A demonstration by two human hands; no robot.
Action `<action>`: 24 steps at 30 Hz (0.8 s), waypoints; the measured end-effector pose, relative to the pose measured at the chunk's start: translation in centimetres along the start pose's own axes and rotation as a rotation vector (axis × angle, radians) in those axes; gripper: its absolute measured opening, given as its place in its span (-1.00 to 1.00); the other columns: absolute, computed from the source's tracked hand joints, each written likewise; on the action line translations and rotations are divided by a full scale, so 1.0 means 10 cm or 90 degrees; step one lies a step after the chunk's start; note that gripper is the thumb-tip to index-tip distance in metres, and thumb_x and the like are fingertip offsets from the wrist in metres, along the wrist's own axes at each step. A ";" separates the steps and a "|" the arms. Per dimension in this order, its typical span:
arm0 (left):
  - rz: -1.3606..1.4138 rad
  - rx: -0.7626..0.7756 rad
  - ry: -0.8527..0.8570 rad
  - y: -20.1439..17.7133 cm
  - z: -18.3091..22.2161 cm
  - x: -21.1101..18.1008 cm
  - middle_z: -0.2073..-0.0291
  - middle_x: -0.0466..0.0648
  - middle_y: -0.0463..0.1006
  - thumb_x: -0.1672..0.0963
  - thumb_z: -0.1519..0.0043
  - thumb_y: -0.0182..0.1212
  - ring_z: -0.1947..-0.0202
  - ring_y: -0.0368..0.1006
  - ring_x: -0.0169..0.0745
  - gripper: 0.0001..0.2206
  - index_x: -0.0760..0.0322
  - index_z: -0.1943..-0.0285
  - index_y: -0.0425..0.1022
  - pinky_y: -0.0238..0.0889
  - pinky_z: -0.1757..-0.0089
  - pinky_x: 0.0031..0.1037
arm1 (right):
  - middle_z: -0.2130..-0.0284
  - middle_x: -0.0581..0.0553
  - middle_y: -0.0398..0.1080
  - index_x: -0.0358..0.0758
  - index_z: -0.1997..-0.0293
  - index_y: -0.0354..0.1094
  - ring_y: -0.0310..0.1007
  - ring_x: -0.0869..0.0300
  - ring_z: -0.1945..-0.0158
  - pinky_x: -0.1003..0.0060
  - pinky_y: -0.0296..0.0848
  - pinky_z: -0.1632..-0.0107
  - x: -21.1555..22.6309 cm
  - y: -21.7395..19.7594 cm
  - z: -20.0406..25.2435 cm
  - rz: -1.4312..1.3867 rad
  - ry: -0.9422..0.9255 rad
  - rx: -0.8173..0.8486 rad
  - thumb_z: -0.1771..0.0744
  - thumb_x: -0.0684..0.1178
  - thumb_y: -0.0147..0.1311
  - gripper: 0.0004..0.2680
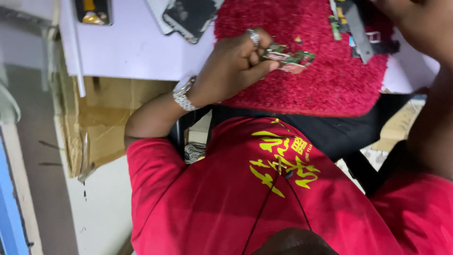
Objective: Repairing a mobile phone motherboard by inspecting and attaching small electronic components
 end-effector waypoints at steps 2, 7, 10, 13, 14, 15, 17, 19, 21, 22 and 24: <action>0.019 -0.016 -0.007 0.00 0.02 0.01 0.48 -0.26 0.42 0.11 -0.41 0.40 0.54 0.25 -0.46 -0.80 0.13 0.00 0.40 0.08 0.44 -0.51 | 0.00 -0.10 0.48 -0.29 -0.18 0.43 0.43 0.21 -0.03 0.22 0.35 0.01 0.94 -0.09 0.09 -0.076 0.004 0.051 -0.80 -0.11 0.28 -0.80; 0.106 -0.017 -0.020 -0.05 0.00 -0.04 0.46 -0.25 0.45 0.10 -0.43 0.31 0.51 0.33 -0.52 -0.82 0.17 -0.06 0.40 0.14 0.42 -0.57 | 0.14 -0.25 0.56 -0.42 -0.24 0.59 0.44 0.11 0.23 0.21 0.32 0.10 2.41 -0.31 0.33 0.033 -0.168 0.132 -0.56 -0.02 0.38 -0.78; 0.171 -0.017 -0.003 -0.05 0.01 -0.06 0.34 -0.15 0.60 0.08 -0.46 0.24 0.40 0.71 -0.38 -0.81 0.21 -0.09 0.38 0.32 0.45 -0.65 | 0.44 -0.07 0.43 -0.22 -0.24 0.59 0.32 0.19 0.44 0.26 0.19 0.24 2.56 -0.22 0.38 0.069 -0.154 0.185 -0.43 0.13 0.36 -0.70; 0.154 -0.054 -0.002 -0.04 0.02 -0.04 0.38 -0.17 0.61 0.06 -0.45 0.23 0.42 0.70 -0.39 -0.81 0.18 -0.08 0.36 0.31 0.45 -0.60 | 0.55 -0.02 0.25 -0.35 -0.13 0.54 0.18 0.25 0.48 0.28 0.12 0.30 2.65 -0.14 0.42 -0.024 -0.157 0.183 -0.45 -0.05 0.39 -0.79; 0.146 -0.055 0.011 -0.04 0.02 -0.04 0.43 -0.18 0.63 0.06 -0.45 0.24 0.48 0.64 -0.41 -0.80 0.17 -0.10 0.36 0.28 0.46 -0.58 | 0.55 -0.01 0.21 -0.36 -0.11 0.53 0.09 0.29 0.46 0.32 0.05 0.32 2.66 -0.11 0.42 -0.062 -0.117 0.170 -0.49 -0.11 0.36 -0.85; 0.138 -0.055 0.024 -0.05 0.03 -0.04 0.47 -0.19 0.64 0.05 -0.44 0.24 0.53 0.57 -0.44 -0.78 0.17 -0.12 0.35 0.26 0.47 -0.56 | 0.55 0.01 0.16 -0.37 -0.08 0.51 0.00 0.32 0.45 0.35 -0.02 0.35 2.67 -0.09 0.43 -0.101 -0.077 0.159 -0.54 -0.17 0.33 -0.91; 0.101 -0.064 0.006 -0.03 0.01 -0.01 0.51 -0.26 0.53 0.06 -0.42 0.27 0.55 0.44 -0.48 -0.80 0.10 -0.07 0.33 0.18 0.47 -0.54 | 0.50 0.03 0.13 -0.32 -0.11 0.46 0.01 0.34 0.42 0.40 -0.01 0.29 2.27 0.10 0.44 -0.158 -0.046 0.159 -0.55 -0.16 0.30 -0.90; 0.073 -0.065 -0.006 -0.02 0.00 0.00 0.54 -0.32 0.42 0.06 -0.40 0.29 0.56 0.31 -0.53 -0.80 0.03 -0.02 0.31 0.11 0.47 -0.52 | 0.45 0.06 0.09 -0.28 -0.15 0.40 0.02 0.37 0.38 0.45 0.00 0.24 1.95 0.21 0.45 -0.211 -0.003 0.159 -0.57 -0.15 0.28 -0.89; 0.088 -0.048 0.003 -0.02 -0.02 -0.04 0.38 -0.32 0.40 0.11 -0.39 0.29 0.45 0.29 -0.49 -0.79 0.01 -0.02 0.29 0.22 0.39 -0.54 | 0.24 0.08 0.19 -0.19 -0.29 0.37 0.10 0.40 0.18 0.48 0.11 0.07 1.68 0.22 0.50 -0.164 0.062 0.121 -0.59 0.08 0.26 -0.78; 0.089 -0.047 0.003 -0.04 -0.02 -0.05 0.38 -0.32 0.40 0.11 -0.39 0.29 0.45 0.29 -0.49 -0.79 0.01 -0.02 0.29 0.22 0.39 -0.54 | 0.24 0.08 0.19 -0.19 -0.29 0.37 0.10 0.40 0.18 0.48 0.11 0.07 1.67 0.22 0.50 -0.164 0.063 0.122 -0.59 0.08 0.26 -0.78; 0.129 -0.026 0.037 -0.07 -0.03 -0.09 0.40 -0.32 0.44 0.16 -0.41 0.26 0.47 0.27 -0.51 -0.81 0.05 0.03 0.27 0.18 0.39 -0.55 | 0.15 0.09 0.21 -0.17 -0.28 0.26 0.09 0.42 0.13 0.48 0.09 0.00 1.62 0.20 0.51 -0.143 0.100 0.094 -0.55 0.14 0.32 -0.69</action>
Point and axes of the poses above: each hand's wrist, its own z-axis away from the middle knuckle, its own y-axis out of the palm, x = y × z, the point moved 2 cm from there along -z, towards the middle knuckle
